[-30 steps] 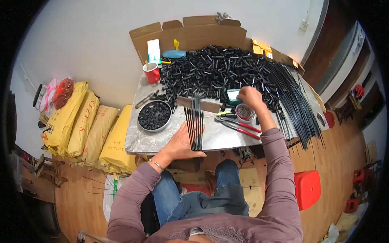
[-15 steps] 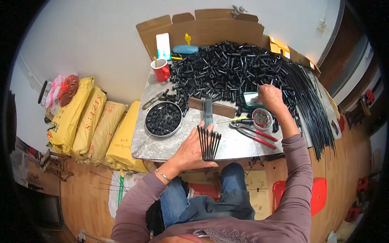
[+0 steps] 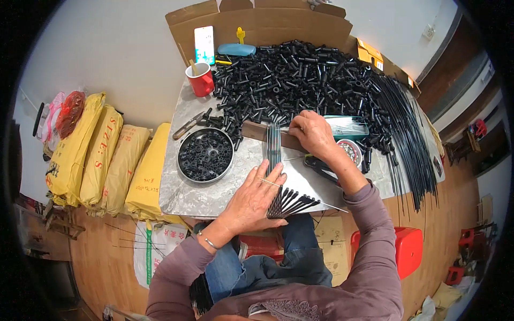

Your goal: Assembling bundles of black rods using cable ties and pliers.

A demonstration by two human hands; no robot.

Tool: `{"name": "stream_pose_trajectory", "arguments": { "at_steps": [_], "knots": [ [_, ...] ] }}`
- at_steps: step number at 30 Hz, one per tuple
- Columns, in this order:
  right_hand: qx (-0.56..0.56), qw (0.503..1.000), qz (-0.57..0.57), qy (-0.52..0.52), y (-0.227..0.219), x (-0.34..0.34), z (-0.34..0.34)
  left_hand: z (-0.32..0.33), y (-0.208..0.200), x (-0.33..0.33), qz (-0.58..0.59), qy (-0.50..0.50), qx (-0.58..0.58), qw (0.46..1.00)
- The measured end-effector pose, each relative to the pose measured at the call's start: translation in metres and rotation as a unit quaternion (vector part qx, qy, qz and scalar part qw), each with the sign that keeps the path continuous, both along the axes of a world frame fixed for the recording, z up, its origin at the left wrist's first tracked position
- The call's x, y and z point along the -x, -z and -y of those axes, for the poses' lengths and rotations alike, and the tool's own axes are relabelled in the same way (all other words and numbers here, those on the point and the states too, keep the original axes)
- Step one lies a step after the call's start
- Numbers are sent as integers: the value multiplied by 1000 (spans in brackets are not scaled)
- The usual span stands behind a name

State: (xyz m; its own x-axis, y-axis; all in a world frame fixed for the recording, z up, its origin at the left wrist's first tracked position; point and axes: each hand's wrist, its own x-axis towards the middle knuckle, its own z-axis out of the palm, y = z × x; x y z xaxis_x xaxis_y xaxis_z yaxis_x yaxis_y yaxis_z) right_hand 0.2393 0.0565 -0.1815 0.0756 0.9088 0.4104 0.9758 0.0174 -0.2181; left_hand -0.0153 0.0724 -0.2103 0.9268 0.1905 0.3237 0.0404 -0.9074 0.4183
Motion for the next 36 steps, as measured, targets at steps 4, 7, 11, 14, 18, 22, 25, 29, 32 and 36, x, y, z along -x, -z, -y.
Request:
{"name": "stream_pose_trajectory", "arguments": {
  "at_steps": [4, 7, 11, 14, 18, 22, 25, 29, 32, 36],
  "knots": [
    [1, 999, -37, 19, 5, 3, 6, -1, 2, 2, 2, 13, 13, 1000],
    [-2, 999, -46, 15, 4, 3, 8, -2, 1, 2, -1, 16, 24, 1000],
    [-4, 999, -52, 5, 5, 1, 10, -2, 2, 1, 5, 17, 28, 999],
    [9, 998, -52, 30, 5, 3, 11, -3, 2, 2, 8, 15, 37, 999],
    [12, 998, -55, 27, 3, 3, 10, -3, 2, 2, 7, 11, 43, 999],
    [7, 997, -65, 27, 6, 3, 11, -2, 3, 2, 8, 11, 42, 999],
    [12, 997, -68, 45, 4, 6, 12, -2, 6, 2, 11, 8, 49, 999],
    [15, 996, -77, 46, 6, 3, 12, -3, 4, 1, 14, 11, 43, 999],
    [10, 996, -83, 33, 6, 2, 11, -3, 5, 1, 19, 10, 38, 999],
    [10, 995, -93, 34, 7, 5, 12, -3, 6, 3, 26, 9, 39, 999]
  ]
}}
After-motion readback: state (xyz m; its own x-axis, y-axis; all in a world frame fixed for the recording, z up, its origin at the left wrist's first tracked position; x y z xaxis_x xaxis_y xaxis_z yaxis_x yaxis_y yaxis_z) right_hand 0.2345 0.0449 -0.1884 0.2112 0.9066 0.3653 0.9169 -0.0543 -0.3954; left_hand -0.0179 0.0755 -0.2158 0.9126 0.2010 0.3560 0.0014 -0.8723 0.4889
